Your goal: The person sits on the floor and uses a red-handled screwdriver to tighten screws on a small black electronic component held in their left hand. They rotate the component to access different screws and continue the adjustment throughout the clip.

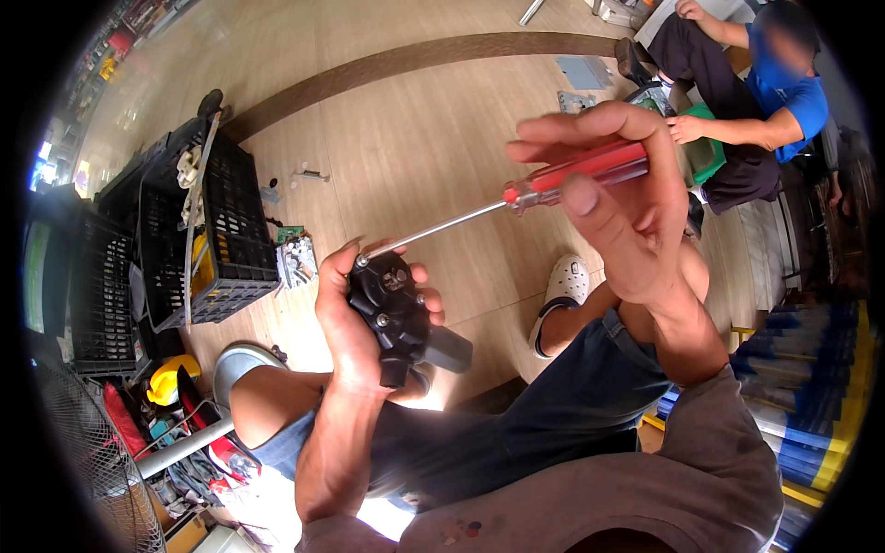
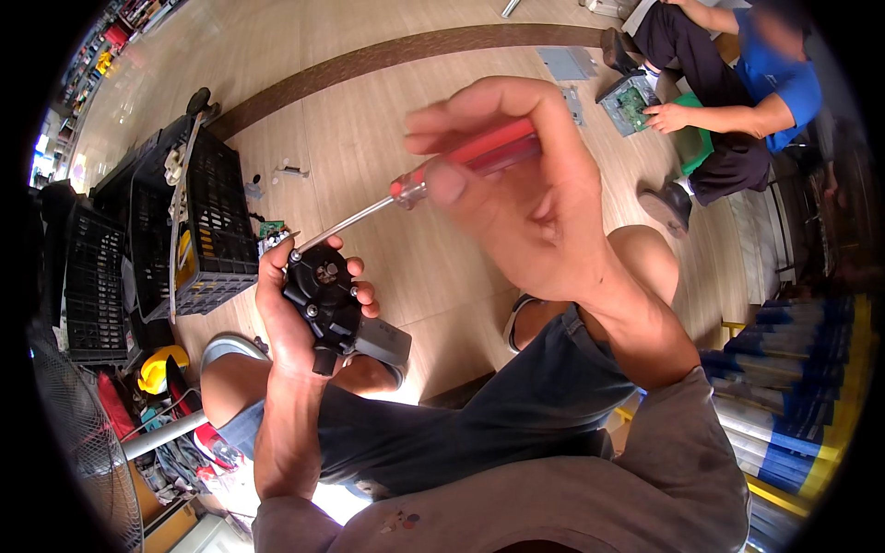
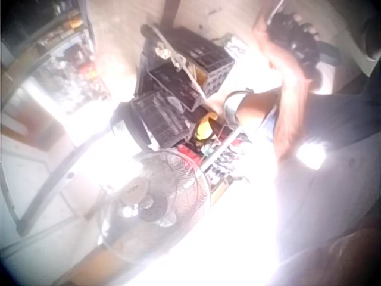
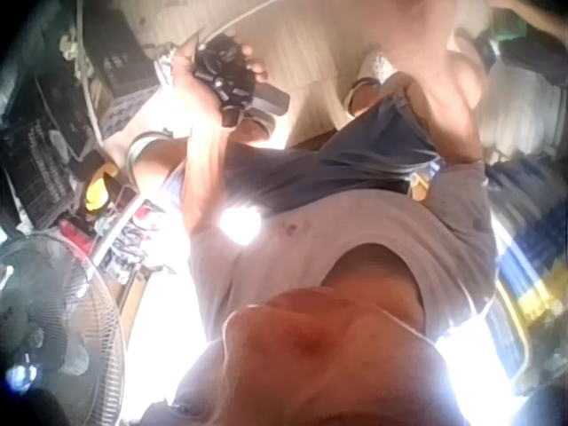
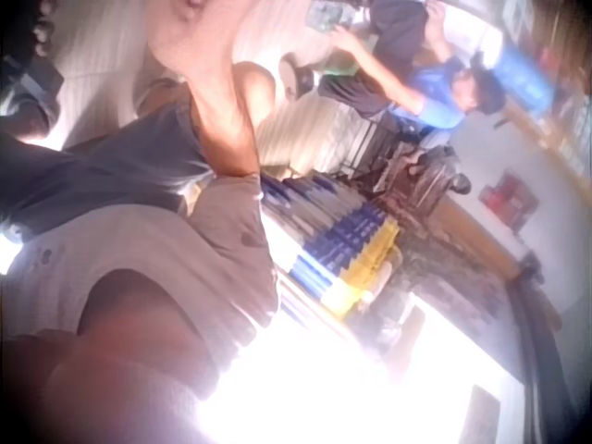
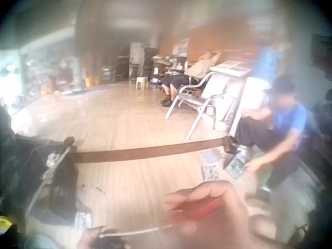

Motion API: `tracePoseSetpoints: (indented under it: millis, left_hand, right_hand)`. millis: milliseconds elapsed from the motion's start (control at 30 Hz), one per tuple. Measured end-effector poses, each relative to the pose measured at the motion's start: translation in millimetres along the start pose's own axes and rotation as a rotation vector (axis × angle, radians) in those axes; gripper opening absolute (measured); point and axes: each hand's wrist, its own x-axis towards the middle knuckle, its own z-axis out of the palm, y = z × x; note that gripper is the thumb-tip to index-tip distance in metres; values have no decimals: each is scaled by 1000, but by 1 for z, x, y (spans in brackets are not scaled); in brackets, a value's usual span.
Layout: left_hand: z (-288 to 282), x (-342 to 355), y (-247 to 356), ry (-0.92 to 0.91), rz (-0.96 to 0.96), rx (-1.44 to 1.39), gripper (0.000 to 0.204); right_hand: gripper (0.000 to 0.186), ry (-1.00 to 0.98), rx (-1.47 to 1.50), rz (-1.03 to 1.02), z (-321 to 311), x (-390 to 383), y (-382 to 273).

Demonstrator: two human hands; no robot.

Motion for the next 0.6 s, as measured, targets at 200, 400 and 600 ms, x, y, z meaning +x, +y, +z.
tracePoseSetpoints:
  millis: [200,400,600]
  left_hand:
    - [12,4,-5,38,-7,27,50]
    - [10,0,-1,-23,76,89,45]
    - [17,4,-5,33,60,109,46]
  right_hand:
    - [39,-146,153,-9,-14,-2,5]
    - [37,-178,108,41,-10,5,-2]
    - [34,-186,107,-2,-15,4,-4]
